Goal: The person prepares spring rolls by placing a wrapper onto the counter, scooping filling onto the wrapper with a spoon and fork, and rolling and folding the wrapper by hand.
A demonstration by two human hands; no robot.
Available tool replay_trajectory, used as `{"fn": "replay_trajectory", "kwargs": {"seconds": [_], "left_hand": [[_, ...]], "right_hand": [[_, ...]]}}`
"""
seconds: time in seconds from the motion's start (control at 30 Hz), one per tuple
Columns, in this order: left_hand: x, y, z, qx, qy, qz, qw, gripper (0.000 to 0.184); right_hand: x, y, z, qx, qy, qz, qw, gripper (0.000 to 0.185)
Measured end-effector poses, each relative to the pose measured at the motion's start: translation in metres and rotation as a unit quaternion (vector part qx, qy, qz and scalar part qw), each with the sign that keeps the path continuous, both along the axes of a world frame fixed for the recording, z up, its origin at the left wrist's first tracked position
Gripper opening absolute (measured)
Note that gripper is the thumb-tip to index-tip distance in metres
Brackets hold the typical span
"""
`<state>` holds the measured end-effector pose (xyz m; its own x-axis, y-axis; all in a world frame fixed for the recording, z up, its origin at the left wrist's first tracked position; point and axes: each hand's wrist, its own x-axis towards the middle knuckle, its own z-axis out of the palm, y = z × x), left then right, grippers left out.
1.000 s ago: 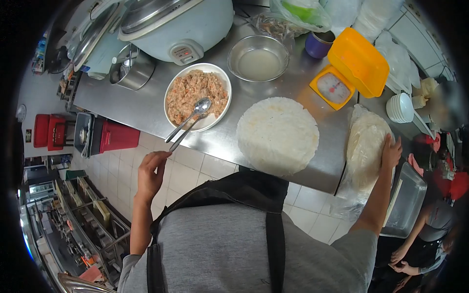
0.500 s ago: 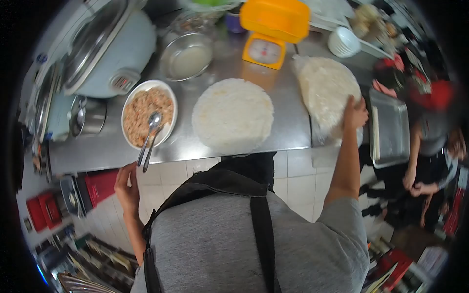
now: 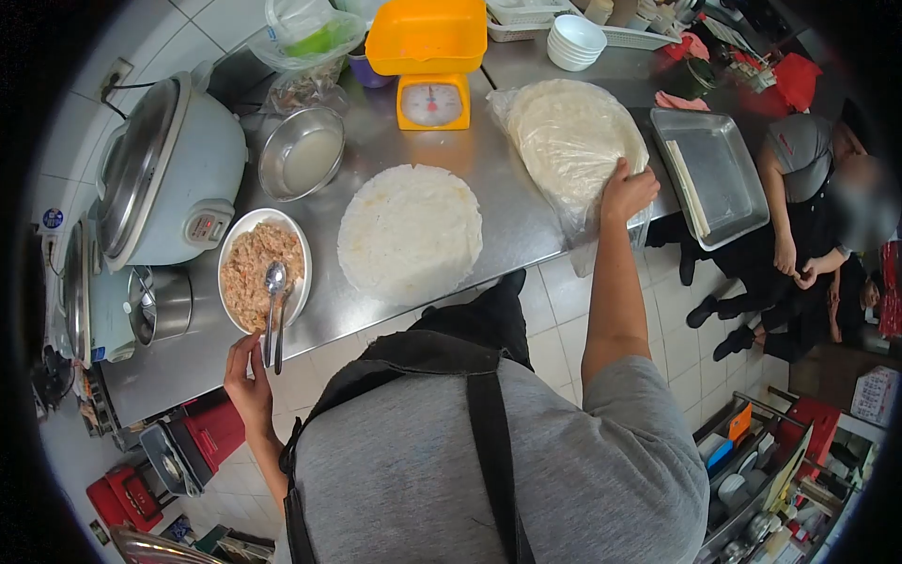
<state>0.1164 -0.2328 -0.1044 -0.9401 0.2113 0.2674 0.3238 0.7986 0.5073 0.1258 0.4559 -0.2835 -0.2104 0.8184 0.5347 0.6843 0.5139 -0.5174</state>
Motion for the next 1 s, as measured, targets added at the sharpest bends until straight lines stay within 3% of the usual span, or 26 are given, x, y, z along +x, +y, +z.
{"fn": "replay_trajectory", "kwargs": {"seconds": [0.1,0.2,0.3,0.4,0.57,0.77,1.0], "left_hand": [[-0.003,0.002,0.001,-0.038,0.019,-0.014,0.999,0.025],[-0.005,-0.002,0.008,-0.035,0.024,0.000,0.999,0.023],[-0.002,-0.004,0.010,-0.025,0.007,0.021,0.999,0.023],[0.001,-0.002,0.009,-0.032,0.002,0.009,0.999,0.023],[0.012,-0.003,0.012,-0.030,0.006,0.021,0.999,0.024],[0.027,0.003,0.012,-0.017,0.014,0.059,0.998,0.024],[0.028,0.035,0.017,0.035,0.014,0.064,0.997,0.024]], "right_hand": [[0.013,-0.008,0.006,-0.011,-0.018,0.055,0.998,0.087],[0.032,-0.060,0.020,0.086,-0.077,0.176,0.978,0.096],[0.047,-0.111,0.031,0.067,-0.229,0.323,0.916,0.097],[0.024,-0.091,0.025,0.073,-0.242,0.281,0.926,0.090],[-0.013,-0.063,0.036,0.090,-0.224,0.330,0.913,0.078],[0.007,-0.081,0.057,0.115,-0.293,0.366,0.876,0.089],[-0.021,-0.065,0.077,0.210,-0.475,0.353,0.779,0.080]]}}
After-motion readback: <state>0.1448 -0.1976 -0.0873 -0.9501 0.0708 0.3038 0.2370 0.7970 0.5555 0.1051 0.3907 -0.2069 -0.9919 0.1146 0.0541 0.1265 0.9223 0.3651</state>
